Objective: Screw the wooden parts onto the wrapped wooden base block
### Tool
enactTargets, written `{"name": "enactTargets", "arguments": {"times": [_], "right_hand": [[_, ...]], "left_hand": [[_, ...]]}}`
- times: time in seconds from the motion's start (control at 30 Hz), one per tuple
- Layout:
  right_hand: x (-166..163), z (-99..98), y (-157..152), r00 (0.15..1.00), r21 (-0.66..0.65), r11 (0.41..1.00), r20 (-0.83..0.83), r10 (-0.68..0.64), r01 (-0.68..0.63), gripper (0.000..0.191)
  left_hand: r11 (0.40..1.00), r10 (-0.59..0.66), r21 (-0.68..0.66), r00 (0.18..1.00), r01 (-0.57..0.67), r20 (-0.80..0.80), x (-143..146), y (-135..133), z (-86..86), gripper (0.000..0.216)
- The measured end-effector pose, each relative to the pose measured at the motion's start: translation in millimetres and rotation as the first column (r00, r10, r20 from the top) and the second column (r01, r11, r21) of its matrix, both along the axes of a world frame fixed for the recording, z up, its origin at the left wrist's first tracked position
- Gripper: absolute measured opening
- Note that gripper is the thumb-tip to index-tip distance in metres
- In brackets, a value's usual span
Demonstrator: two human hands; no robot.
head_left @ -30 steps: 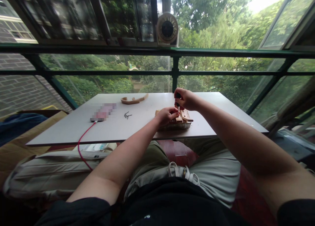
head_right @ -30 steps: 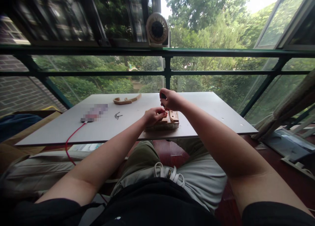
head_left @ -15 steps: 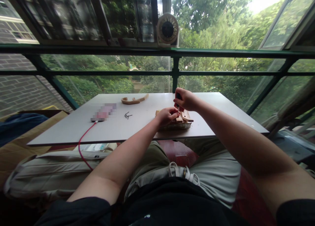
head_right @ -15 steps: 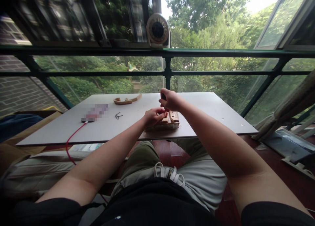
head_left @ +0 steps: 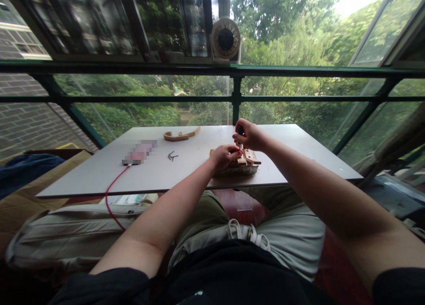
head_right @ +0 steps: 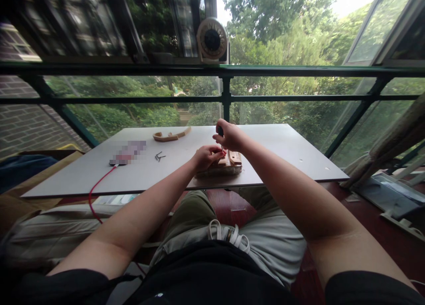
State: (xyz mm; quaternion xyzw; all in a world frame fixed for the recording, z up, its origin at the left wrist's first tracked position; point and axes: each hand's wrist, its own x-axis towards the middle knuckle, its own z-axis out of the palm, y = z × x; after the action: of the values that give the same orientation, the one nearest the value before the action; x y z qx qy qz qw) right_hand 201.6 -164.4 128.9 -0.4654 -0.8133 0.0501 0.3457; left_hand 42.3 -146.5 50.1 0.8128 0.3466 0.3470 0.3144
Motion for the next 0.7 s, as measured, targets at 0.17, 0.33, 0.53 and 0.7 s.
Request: {"name": "enactTargets", "arguments": {"times": [0.17,0.33,0.53,0.7], "right_hand": [[2.5,-4.6,1.3,0.984,-0.092,0.982,-0.085,0.157,-0.164,0.030],[6.2,-1.9,3.4,0.982,-0.236,0.959,-0.136,0.129,-0.158,0.019],[7.1,0.1,5.8,0.992,-0.185,0.976,-0.082,0.100,-0.113,0.019],[4.8,-4.5,9.2,0.998,-0.099,0.994,-0.049,0.049,-0.053,0.021]], "left_hand": [[1.000,0.009,0.026,1.000,-0.008,-0.017,-0.8,0.8,-0.8,0.034],[0.999,-0.003,0.045,1.000,0.003,-0.015,-0.1,1.7,-2.4,0.035],[0.999,0.004,0.054,0.999,-0.002,-0.037,1.3,1.5,-1.6,0.034],[0.997,0.043,0.064,0.997,-0.039,-0.070,2.2,1.9,-1.9,0.037]]}}
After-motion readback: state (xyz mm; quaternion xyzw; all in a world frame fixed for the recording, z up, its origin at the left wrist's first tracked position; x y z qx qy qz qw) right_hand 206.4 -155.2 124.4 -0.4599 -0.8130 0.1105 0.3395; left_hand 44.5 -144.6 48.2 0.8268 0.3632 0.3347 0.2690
